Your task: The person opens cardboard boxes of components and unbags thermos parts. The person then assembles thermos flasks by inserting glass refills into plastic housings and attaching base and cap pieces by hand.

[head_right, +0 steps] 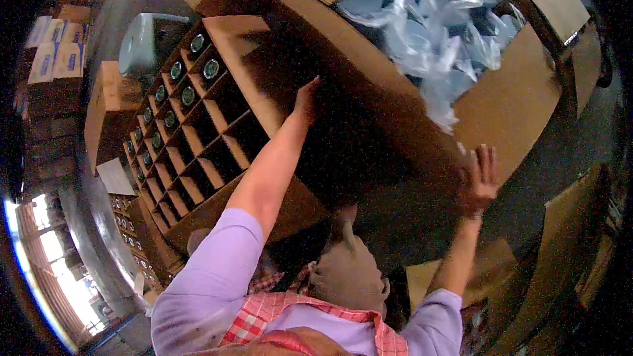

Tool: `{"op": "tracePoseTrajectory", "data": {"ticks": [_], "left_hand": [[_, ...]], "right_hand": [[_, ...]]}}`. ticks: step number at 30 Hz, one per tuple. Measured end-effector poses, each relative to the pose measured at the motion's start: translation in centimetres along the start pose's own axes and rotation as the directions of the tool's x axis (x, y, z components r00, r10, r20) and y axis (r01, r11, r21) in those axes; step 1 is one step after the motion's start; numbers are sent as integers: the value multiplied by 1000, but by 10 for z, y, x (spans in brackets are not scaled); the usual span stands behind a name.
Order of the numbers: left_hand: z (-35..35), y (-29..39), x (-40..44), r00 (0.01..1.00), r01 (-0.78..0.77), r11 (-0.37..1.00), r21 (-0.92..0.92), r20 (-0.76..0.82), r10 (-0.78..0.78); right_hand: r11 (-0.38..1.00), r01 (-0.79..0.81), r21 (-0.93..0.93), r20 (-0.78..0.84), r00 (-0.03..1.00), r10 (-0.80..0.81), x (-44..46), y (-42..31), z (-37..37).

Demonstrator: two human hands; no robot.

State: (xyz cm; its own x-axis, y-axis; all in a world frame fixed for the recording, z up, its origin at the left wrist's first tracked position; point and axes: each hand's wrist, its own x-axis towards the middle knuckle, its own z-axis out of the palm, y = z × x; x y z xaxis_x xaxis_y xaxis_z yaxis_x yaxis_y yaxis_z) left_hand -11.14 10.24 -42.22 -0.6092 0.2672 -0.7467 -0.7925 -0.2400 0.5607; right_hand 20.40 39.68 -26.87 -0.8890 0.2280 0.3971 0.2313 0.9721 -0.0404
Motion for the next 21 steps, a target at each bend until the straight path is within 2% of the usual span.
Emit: {"op": "tracePoseTrajectory", "data": {"ticks": [2, 4, 6, 8, 11, 12, 13, 14, 15, 16, 18, 19, 20, 21], "left_hand": [[31, 15, -28, 999, -28, 999, -26, 45, 29], [51, 15, -27, 977, -64, 993, -94, 198, 82], [63, 14, -31, 931, -45, 988, -148, 354, 95], [80, 23, -37, 843, -6, 982, -190, 526, 107], [82, 35, -52, 948, -68, 995, -67, 307, 85], [75, 29, -39, 993, -99, 995, -4, 69, 99], [63, 24, -32, 995, -93, 993, 73, 40, 90], [49, 19, -31, 996, -85, 985, 147, 8, 85], [39, 16, -36, 996, -72, 973, 218, -27, 80], [35, 14, -49, 978, -196, 877, 439, 18, 210], [24, 11, -86, 898, -375, 497, 783, 172, 406], [16, 12, -104, 809, -500, 180, 847, 382, 447], [5, 11, -123, 707, -572, -154, 806, 580, 404], [-12, 4, -136, 707, -599, -225, 768, 640, 301]], "right_hand": [[999, 36, -10, -4, 999, -36, 11, 39, -8], [997, 31, -74, -7, 999, -31, 26, 60, -16], [996, 22, -91, 9, 1000, -21, 19, 68, -12], [989, 9, -149, 4, 1000, -8, 12, 71, -8], [981, -192, 16, -174, 966, 192, -15, 73, -5], [957, -214, 196, -388, 879, 276, -10, 55, -17], [727, -445, 522, -376, 645, 665, -37, 62, -10], [351, -517, 781, -206, 318, 925, -73, 75, 4], [-29, -401, 915, 91, 138, 986, -113, 88, 31], [-406, -212, 889, 418, 11, 908, -137, 94, 53], [-500, -214, 839, 515, 17, 857, -129, 63, 68], [-549, -223, 805, 567, 22, 823, -126, 50, 74], [-566, -275, 777, 604, 73, 794, -130, 48, 73], [-574, -322, 753, 635, 125, 763, -144, 55, 67]]}}
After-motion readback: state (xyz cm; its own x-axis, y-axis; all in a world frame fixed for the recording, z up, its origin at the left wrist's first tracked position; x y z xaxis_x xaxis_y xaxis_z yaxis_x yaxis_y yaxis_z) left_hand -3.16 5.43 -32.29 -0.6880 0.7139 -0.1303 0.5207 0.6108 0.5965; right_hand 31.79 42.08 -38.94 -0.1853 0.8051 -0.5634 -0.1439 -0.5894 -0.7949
